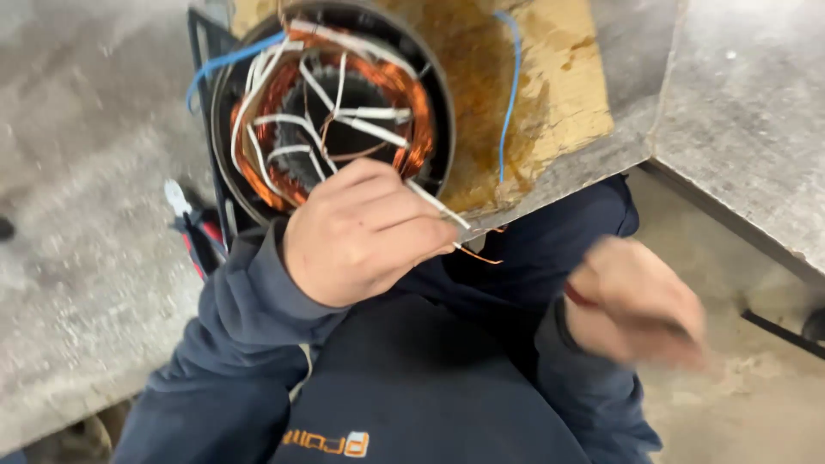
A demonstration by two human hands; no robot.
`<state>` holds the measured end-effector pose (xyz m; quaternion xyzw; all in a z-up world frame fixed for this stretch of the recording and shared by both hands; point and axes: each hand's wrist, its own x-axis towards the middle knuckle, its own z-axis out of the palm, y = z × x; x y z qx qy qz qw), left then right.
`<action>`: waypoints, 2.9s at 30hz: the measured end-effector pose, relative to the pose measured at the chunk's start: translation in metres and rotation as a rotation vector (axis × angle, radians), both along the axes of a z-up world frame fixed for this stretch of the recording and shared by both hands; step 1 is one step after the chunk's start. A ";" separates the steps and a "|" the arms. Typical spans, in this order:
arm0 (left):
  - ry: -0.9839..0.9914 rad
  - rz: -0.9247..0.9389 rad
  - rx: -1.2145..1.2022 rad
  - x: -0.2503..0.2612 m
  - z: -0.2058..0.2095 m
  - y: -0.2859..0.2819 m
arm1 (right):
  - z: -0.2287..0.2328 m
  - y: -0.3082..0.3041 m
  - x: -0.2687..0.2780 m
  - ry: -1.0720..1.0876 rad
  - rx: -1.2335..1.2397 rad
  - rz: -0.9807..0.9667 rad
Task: The person works on a motor stator, stripping insulation from copper wires and twisting them together. They use pliers to cut and manipulate the wires, securing connections within the stator assembly.
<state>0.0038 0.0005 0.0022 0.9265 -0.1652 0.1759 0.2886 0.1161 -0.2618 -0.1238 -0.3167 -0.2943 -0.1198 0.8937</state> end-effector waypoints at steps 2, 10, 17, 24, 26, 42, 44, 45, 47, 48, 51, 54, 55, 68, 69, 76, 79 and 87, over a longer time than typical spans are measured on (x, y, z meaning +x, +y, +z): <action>0.031 0.060 -0.015 -0.001 0.000 -0.003 | -0.002 0.018 0.006 -0.104 -0.747 -0.058; 0.050 0.020 0.043 -0.004 -0.004 -0.001 | 0.032 0.076 0.032 -0.923 -0.953 -0.162; 0.059 0.043 0.041 -0.003 -0.006 -0.002 | 0.043 0.090 0.045 -1.125 -0.913 -0.084; 0.081 0.026 0.058 -0.004 -0.004 -0.001 | 0.030 0.086 0.038 -1.025 -0.863 0.039; 0.084 0.020 0.036 -0.005 -0.002 0.000 | 0.034 0.085 0.036 -0.988 -0.856 0.131; 0.029 0.036 0.017 -0.007 -0.011 -0.002 | 0.016 0.039 0.041 -0.834 -0.979 0.233; 0.059 0.040 0.036 -0.008 -0.010 -0.002 | 0.005 0.054 0.032 -0.715 -1.026 0.244; 0.058 0.040 0.036 -0.009 -0.010 -0.003 | 0.006 0.061 0.027 -0.715 -1.027 0.244; 0.025 0.039 0.038 -0.006 -0.008 -0.001 | 0.009 0.076 0.018 -0.603 -0.841 0.308; 0.022 0.028 0.038 -0.006 -0.007 -0.002 | 0.009 0.077 0.012 -0.601 -0.845 0.296; 0.015 0.068 0.033 -0.005 -0.005 -0.004 | 0.007 0.079 -0.003 -0.399 -0.898 0.319; 0.031 0.090 -0.016 -0.005 -0.005 -0.005 | 0.001 0.074 -0.017 -0.249 -0.850 0.352; 0.032 0.090 0.002 -0.005 -0.004 -0.005 | -0.006 0.070 -0.021 -0.214 -0.761 0.396; 0.015 0.102 0.025 -0.004 -0.004 -0.005 | 0.009 0.020 -0.006 -0.006 -0.976 0.324; 0.018 0.113 0.024 -0.005 -0.005 -0.006 | 0.010 0.028 -0.009 -0.008 -0.976 0.335; 0.014 0.089 0.029 -0.005 -0.007 -0.005 | 0.023 0.071 -0.022 -0.130 -0.912 0.366; 0.016 0.106 0.034 -0.006 -0.007 -0.005 | 0.025 0.070 -0.017 -0.144 -0.899 0.333; 0.021 0.137 -0.019 -0.013 -0.008 -0.006 | 0.013 0.023 -0.001 -0.097 -0.102 0.288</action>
